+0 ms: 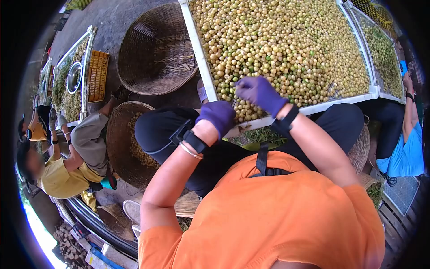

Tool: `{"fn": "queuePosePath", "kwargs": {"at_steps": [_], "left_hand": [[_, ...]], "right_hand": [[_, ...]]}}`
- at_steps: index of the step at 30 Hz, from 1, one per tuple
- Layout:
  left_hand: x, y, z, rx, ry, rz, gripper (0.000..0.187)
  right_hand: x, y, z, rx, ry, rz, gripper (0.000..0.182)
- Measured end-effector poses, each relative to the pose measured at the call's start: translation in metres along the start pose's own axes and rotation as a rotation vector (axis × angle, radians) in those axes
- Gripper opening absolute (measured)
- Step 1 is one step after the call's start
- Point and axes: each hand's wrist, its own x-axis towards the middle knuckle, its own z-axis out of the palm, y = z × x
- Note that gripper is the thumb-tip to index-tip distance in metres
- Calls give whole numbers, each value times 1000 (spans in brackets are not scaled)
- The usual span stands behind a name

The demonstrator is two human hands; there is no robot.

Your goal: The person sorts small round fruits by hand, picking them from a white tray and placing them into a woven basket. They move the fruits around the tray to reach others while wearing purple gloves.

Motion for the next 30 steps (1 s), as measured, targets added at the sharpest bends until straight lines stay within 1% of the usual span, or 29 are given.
{"fn": "queuePosePath", "kwargs": {"at_steps": [1,2,3,5,8,9,11,14,15,17,18,20,23,24,27,30], "left_hand": [[1,7,6,82,2,5,16],[2,10,9,167,4,13,15],[5,11,9,219,-10,65,13],[7,15,7,332,-29,160,10],[8,22,1,344,-48,189,10],[8,22,0,344,-60,201,10],[6,23,0,379,-20,195,9],[2,29,2,469,31,156,9],[2,30,3,506,47,134,9],[3,25,9,393,53,120,9],[3,23,8,338,55,114,9],[3,22,6,369,19,132,10],[8,27,-4,370,-71,112,12],[11,29,-6,363,-109,94,13],[15,37,-12,354,-158,52,13],[19,40,-10,329,-179,23,13]], "right_hand": [[-4,-3,-11,315,26,145,34],[-11,-7,-26,511,62,242,34],[-9,-6,-39,667,-4,333,32],[-13,-9,-41,804,81,281,28],[-1,-6,-30,465,-12,108,25],[2,-12,-25,372,-97,178,24],[4,-11,-14,-161,-108,-107,19],[1,11,-3,-429,37,-397,20],[-1,8,-7,-433,34,-385,20],[-7,4,-12,-439,26,-360,20],[-7,3,-11,-518,-19,-389,18],[-8,0,-7,-674,-106,-441,13],[-10,-1,4,-947,-85,-495,10],[-11,-2,8,-968,-19,-533,8],[-7,-2,14,-1149,-6,-477,7],[2,1,8,-1142,43,-407,5]]}}
